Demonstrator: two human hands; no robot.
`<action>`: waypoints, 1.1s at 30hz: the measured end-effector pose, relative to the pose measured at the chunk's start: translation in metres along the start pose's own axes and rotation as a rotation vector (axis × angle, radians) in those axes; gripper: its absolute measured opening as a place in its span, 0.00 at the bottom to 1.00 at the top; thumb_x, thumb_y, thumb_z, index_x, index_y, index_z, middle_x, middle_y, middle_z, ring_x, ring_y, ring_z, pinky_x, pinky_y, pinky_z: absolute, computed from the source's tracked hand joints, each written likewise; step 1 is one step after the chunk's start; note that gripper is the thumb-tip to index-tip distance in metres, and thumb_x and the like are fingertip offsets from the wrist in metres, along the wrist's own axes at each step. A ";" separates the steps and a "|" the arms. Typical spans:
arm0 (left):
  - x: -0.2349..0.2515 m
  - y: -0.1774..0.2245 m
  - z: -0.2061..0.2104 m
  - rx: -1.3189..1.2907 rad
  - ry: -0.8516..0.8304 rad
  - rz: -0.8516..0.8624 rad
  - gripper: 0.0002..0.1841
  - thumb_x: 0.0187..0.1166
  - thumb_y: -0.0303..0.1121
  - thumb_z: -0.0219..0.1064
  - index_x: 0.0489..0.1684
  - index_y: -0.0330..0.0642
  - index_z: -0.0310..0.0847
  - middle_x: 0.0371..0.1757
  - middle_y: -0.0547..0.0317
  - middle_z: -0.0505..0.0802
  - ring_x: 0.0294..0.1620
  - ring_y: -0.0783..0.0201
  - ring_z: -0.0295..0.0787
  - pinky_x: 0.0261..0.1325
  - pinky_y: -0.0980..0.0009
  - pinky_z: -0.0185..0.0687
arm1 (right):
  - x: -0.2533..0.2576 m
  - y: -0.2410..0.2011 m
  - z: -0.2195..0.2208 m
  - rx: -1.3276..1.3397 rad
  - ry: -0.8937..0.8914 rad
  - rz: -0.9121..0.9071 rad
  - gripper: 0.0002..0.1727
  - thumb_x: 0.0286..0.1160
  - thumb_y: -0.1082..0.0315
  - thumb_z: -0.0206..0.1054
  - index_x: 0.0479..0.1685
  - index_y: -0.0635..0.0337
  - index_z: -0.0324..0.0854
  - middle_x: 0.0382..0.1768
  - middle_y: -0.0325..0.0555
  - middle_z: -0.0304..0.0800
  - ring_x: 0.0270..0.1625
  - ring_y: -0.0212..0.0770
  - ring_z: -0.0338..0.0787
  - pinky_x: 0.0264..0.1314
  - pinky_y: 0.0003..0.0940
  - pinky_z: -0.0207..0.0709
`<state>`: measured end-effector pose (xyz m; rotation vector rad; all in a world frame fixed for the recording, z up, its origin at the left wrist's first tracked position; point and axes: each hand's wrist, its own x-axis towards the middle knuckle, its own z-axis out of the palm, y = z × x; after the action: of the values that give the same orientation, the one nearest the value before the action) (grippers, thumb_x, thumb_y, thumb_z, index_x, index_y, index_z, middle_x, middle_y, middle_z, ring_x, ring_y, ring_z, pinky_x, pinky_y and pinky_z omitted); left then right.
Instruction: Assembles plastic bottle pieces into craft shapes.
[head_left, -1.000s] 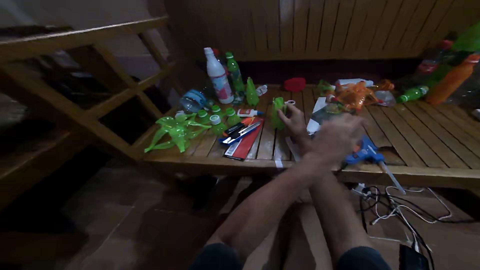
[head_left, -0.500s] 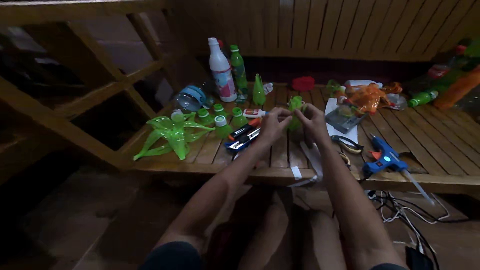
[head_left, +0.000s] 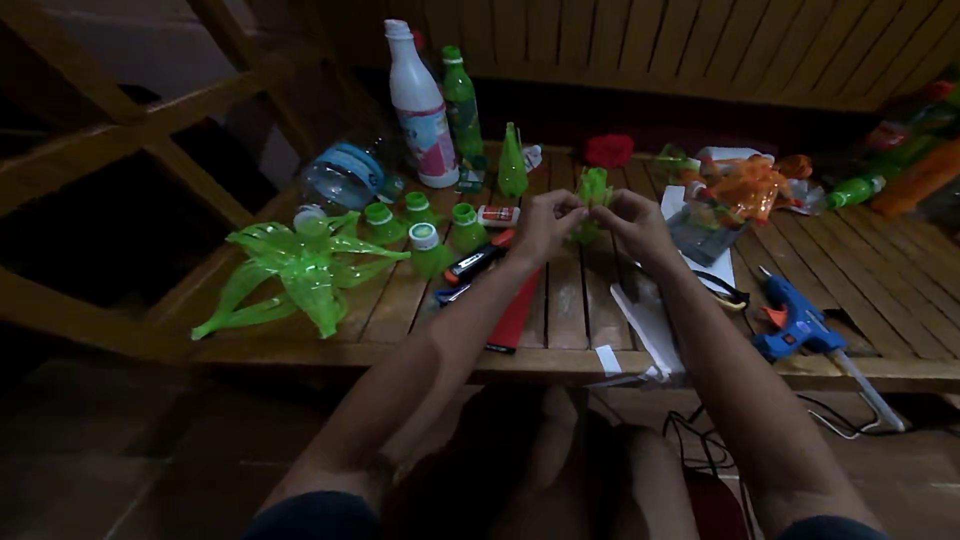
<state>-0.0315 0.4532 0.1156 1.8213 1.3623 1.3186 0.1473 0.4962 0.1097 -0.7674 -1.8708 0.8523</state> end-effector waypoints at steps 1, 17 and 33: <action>-0.001 -0.001 0.000 -0.007 -0.001 -0.003 0.10 0.85 0.30 0.67 0.52 0.32 0.86 0.44 0.50 0.92 0.38 0.67 0.92 0.46 0.70 0.90 | -0.002 0.001 0.000 0.009 0.006 0.000 0.11 0.80 0.70 0.68 0.52 0.71 0.83 0.48 0.46 0.88 0.46 0.28 0.88 0.54 0.26 0.85; -0.006 -0.004 0.012 0.034 0.155 0.044 0.13 0.85 0.30 0.66 0.61 0.32 0.82 0.49 0.49 0.93 0.43 0.66 0.92 0.48 0.69 0.88 | -0.003 0.002 0.008 0.072 0.053 -0.007 0.10 0.80 0.71 0.67 0.52 0.70 0.82 0.44 0.45 0.87 0.44 0.26 0.88 0.51 0.24 0.84; -0.007 -0.001 0.018 0.088 0.206 0.075 0.11 0.84 0.31 0.67 0.56 0.36 0.89 0.51 0.50 0.94 0.46 0.66 0.93 0.50 0.69 0.89 | -0.002 0.003 0.011 0.082 0.105 -0.046 0.12 0.77 0.74 0.69 0.54 0.72 0.79 0.42 0.46 0.88 0.43 0.28 0.89 0.51 0.26 0.86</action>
<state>-0.0162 0.4496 0.1051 1.8514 1.4917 1.5436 0.1391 0.4938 0.1025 -0.7029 -1.7434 0.8386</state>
